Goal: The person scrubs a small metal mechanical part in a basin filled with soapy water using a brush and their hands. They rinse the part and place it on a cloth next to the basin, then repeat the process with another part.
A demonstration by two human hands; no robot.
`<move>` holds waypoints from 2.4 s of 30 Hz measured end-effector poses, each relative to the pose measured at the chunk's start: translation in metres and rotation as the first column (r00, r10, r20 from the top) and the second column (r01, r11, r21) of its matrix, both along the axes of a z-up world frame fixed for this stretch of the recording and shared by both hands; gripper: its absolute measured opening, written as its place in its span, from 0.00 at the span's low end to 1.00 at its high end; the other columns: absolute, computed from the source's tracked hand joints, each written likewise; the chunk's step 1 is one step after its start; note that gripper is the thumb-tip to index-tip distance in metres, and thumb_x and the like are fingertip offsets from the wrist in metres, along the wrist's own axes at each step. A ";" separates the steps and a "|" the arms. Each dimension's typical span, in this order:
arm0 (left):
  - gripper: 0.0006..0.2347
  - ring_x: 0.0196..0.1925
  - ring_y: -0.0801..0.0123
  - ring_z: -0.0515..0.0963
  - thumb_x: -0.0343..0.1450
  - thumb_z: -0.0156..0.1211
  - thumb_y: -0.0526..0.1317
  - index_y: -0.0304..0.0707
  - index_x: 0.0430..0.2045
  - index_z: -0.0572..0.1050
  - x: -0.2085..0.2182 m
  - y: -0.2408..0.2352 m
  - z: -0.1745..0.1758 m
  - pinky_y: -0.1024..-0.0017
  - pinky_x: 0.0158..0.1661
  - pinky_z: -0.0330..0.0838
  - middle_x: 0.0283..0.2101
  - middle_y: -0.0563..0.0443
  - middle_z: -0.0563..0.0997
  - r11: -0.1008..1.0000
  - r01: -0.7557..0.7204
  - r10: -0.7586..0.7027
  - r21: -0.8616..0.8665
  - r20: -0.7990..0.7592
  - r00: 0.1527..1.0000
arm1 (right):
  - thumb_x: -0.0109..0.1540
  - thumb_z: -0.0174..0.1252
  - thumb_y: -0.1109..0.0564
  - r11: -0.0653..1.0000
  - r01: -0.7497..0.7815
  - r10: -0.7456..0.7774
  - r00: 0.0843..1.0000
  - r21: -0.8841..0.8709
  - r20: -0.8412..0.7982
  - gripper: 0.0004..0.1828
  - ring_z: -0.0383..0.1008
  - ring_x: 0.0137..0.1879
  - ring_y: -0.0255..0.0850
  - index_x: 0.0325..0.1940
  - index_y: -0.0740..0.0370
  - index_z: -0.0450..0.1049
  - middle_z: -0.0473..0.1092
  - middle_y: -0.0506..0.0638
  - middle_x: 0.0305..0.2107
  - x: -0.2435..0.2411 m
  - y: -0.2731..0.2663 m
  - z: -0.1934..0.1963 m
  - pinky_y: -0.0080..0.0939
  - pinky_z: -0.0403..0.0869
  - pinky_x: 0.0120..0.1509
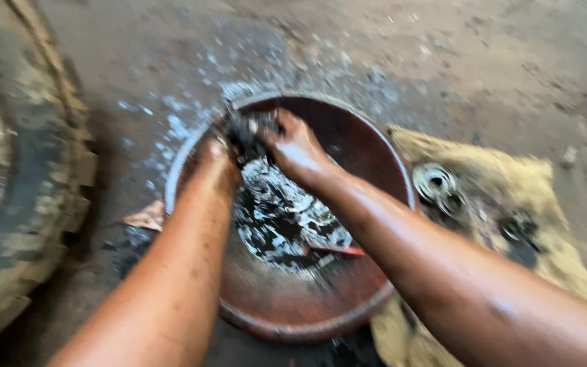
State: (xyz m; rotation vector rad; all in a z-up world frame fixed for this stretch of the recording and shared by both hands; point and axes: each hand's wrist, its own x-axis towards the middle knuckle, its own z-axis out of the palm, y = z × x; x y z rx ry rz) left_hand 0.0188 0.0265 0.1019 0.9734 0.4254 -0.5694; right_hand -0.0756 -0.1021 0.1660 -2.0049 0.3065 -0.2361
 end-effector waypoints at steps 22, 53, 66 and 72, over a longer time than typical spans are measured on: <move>0.15 0.11 0.76 0.63 0.71 0.60 0.54 0.44 0.22 0.77 -0.037 -0.056 0.026 0.71 0.13 0.55 0.15 0.57 0.71 0.927 0.339 -0.356 0.158 0.094 0.930 | 0.61 0.57 0.56 0.967 0.202 -0.183 0.975 -0.158 0.123 0.20 0.79 0.54 0.39 0.57 0.57 0.77 0.78 0.55 0.51 -0.023 -0.037 0.021 0.39 0.75 0.60; 0.13 0.17 0.69 0.67 0.73 0.57 0.51 0.42 0.28 0.79 -0.057 -0.029 -0.001 0.65 0.16 0.57 0.20 0.53 0.72 0.966 0.157 -0.182 0.208 0.109 0.977 | 0.60 0.63 0.49 0.929 0.113 -0.066 0.987 -0.352 0.144 0.16 0.80 0.46 0.50 0.45 0.63 0.80 0.79 0.62 0.39 -0.013 0.007 0.047 0.50 0.76 0.52; 0.12 0.26 0.69 0.75 0.76 0.52 0.48 0.42 0.30 0.79 -0.058 -0.024 0.005 0.68 0.25 0.67 0.29 0.51 0.78 0.995 -0.096 0.096 0.001 -0.083 0.992 | 0.58 0.63 0.44 0.993 0.064 -0.085 0.970 -0.096 -0.226 0.19 0.82 0.47 0.50 0.45 0.60 0.76 0.79 0.60 0.38 -0.029 0.029 0.054 0.50 0.76 0.53; 0.16 0.27 0.60 0.69 0.76 0.52 0.52 0.37 0.33 0.76 -0.085 -0.044 -0.002 0.61 0.26 0.61 0.28 0.47 0.73 0.934 0.237 -0.235 0.267 -0.040 0.971 | 0.61 0.59 0.46 0.861 0.228 -0.204 0.974 -0.454 0.102 0.15 0.77 0.52 0.54 0.44 0.58 0.78 0.77 0.57 0.44 -0.027 -0.001 0.047 0.52 0.74 0.56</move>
